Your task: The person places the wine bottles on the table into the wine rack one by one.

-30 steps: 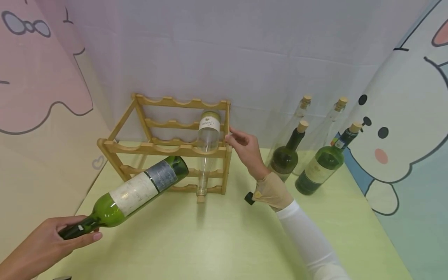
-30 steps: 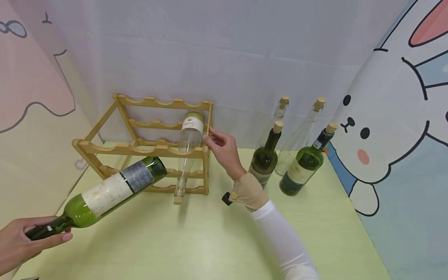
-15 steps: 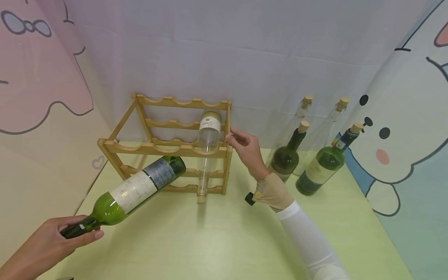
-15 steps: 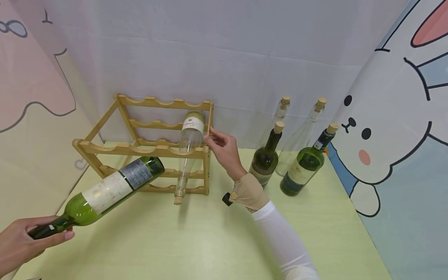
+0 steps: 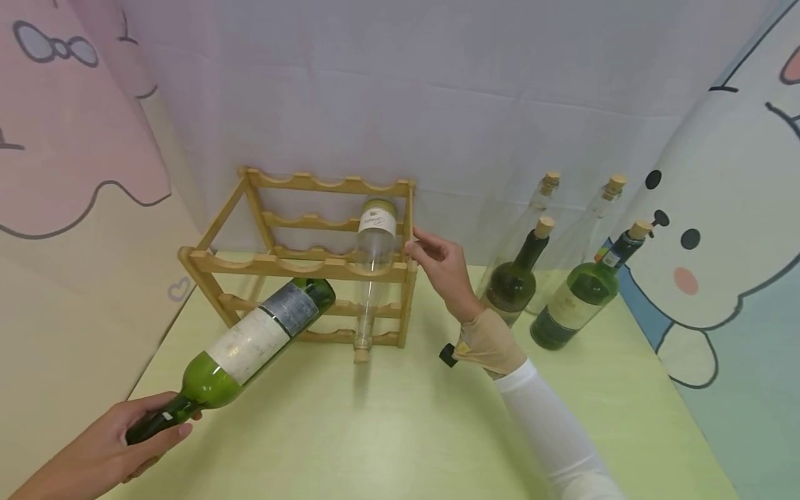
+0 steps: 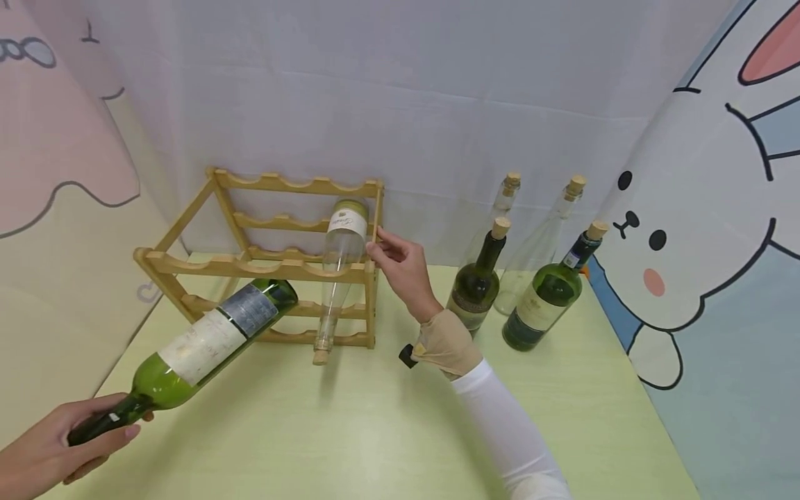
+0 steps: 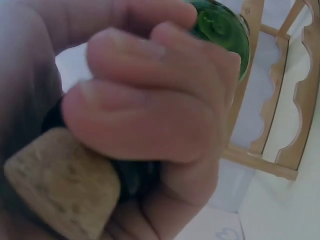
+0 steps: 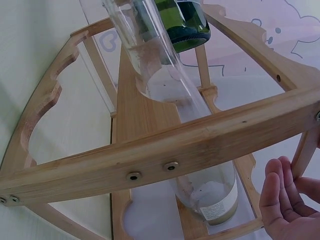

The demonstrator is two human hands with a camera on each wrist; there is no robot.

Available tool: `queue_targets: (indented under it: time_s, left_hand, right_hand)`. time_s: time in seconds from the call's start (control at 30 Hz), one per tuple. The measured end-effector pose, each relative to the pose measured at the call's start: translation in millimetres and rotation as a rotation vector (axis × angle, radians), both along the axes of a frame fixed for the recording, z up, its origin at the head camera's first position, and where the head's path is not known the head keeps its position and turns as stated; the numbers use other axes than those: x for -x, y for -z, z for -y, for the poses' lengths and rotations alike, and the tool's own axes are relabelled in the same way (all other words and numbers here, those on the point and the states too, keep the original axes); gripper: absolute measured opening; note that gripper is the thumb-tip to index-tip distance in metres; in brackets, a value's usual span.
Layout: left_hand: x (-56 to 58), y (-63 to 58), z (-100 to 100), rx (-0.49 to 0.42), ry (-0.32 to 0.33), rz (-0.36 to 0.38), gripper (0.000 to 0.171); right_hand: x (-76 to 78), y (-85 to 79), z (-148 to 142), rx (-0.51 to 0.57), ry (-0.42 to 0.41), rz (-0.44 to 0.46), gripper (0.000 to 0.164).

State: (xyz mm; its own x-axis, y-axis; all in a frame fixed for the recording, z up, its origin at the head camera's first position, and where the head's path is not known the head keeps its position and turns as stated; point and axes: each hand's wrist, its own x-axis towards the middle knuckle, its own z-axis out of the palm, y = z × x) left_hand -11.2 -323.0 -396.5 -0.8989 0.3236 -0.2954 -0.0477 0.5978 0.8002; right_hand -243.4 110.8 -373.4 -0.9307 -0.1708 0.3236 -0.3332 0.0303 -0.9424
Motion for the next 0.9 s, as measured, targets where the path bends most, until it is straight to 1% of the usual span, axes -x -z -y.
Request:
queue_targets:
  time_s: [0.07, 0.1, 0.13, 0.27, 0.37, 0.5, 0.73, 0.9]
  left_hand:
    - [0.2, 3.1, 0, -0.104, 0.042, 0.035, 0.016]
    - [0.6, 4.2, -1, -0.127, 0.049, 0.056, 0.016]
    - [0.6, 5.3, -3, -0.135, 0.054, 0.061, 0.016]
    - [2.2, 5.8, -11, -0.171, 0.053, 0.122, 0.020]
    - [5.7, 7.3, -19, -0.214, 0.042, 0.173, 0.024]
    - [10.3, 10.8, -29, -0.265, 0.029, 0.223, 0.030]
    - [15.2, 12.9, -46, -0.292, -0.012, 0.250, 0.035]
    - [16.8, 17.3, -54, -0.287, -0.027, 0.212, 0.033]
  right_hand:
    - [0.0, 0.3, 0, 0.001, 0.004, 0.001, 0.047]
    - [-0.1, 0.1, 0, -0.001, 0.008, 0.004, 0.047]
    - [-0.5, -0.4, 0, 0.003, 0.009, 0.009, 0.046]
    - [-1.0, -1.8, 0, 0.008, 0.010, 0.017, 0.047]
    - [-0.7, -2.1, 0, 0.005, 0.020, 0.021, 0.046]
    - [0.0, -1.5, 1, 0.009, 0.020, 0.027, 0.042]
    - [-0.8, -1.4, 2, 0.018, 0.017, 0.035, 0.044]
    - [-2.0, -2.6, 3, 0.034, 0.013, 0.023, 0.045]
